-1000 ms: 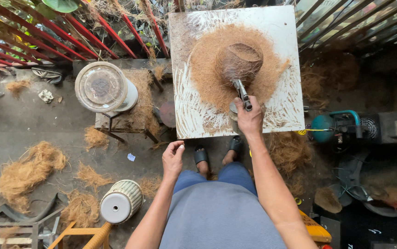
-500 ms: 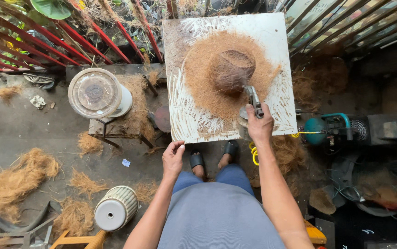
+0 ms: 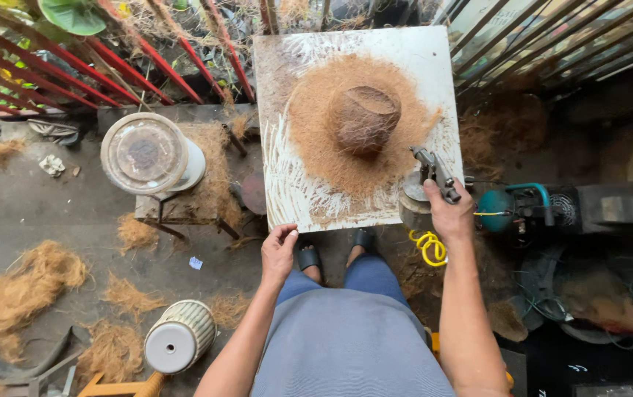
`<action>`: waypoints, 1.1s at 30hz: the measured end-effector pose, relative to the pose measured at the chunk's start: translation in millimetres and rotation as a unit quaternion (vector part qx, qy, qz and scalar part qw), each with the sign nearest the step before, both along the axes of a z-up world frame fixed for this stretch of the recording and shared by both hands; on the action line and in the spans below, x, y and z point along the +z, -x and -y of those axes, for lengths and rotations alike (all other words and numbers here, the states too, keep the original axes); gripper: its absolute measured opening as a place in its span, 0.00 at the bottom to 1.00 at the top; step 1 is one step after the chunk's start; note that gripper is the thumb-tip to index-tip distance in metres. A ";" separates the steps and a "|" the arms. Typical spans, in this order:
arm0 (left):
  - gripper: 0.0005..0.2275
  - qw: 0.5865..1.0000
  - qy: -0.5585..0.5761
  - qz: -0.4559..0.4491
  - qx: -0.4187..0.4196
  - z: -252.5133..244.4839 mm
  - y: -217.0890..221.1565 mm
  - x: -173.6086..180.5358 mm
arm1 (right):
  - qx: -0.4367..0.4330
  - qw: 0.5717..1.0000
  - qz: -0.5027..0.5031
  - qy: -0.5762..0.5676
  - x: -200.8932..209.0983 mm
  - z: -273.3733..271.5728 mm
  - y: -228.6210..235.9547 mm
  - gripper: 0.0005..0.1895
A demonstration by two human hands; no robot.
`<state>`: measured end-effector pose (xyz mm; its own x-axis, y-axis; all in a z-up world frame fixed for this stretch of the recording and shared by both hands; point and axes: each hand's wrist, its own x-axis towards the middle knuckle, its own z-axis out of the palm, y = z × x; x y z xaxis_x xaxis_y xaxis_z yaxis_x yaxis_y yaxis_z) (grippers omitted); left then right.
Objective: The person shapes a hat made of fibrous coconut husk material by pressing and smoothing it with their hands, using a glass bottle to flatten the crown and brim, and applying a hair dryer and a spray tool to the surface.
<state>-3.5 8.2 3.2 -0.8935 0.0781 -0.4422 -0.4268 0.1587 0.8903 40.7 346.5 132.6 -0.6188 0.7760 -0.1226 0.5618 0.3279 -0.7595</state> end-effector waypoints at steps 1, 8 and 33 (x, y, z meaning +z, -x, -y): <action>0.09 1.000 -0.004 0.000 -0.001 -3.7 2.1 1.7 | 0.022 1.000 0.013 0.000 -1.9 -11.8 -5.7 0.19; 0.09 0.999 -0.038 -0.020 -0.009 -40.6 22.7 9.9 | 0.109 0.994 0.029 0.000 13.5 -28.5 -1.7 0.16; 0.12 0.975 -0.082 -0.207 -0.010 -366.7 132.5 186.9 | 0.143 0.930 -0.272 0.203 103.9 -316.2 162.9 0.12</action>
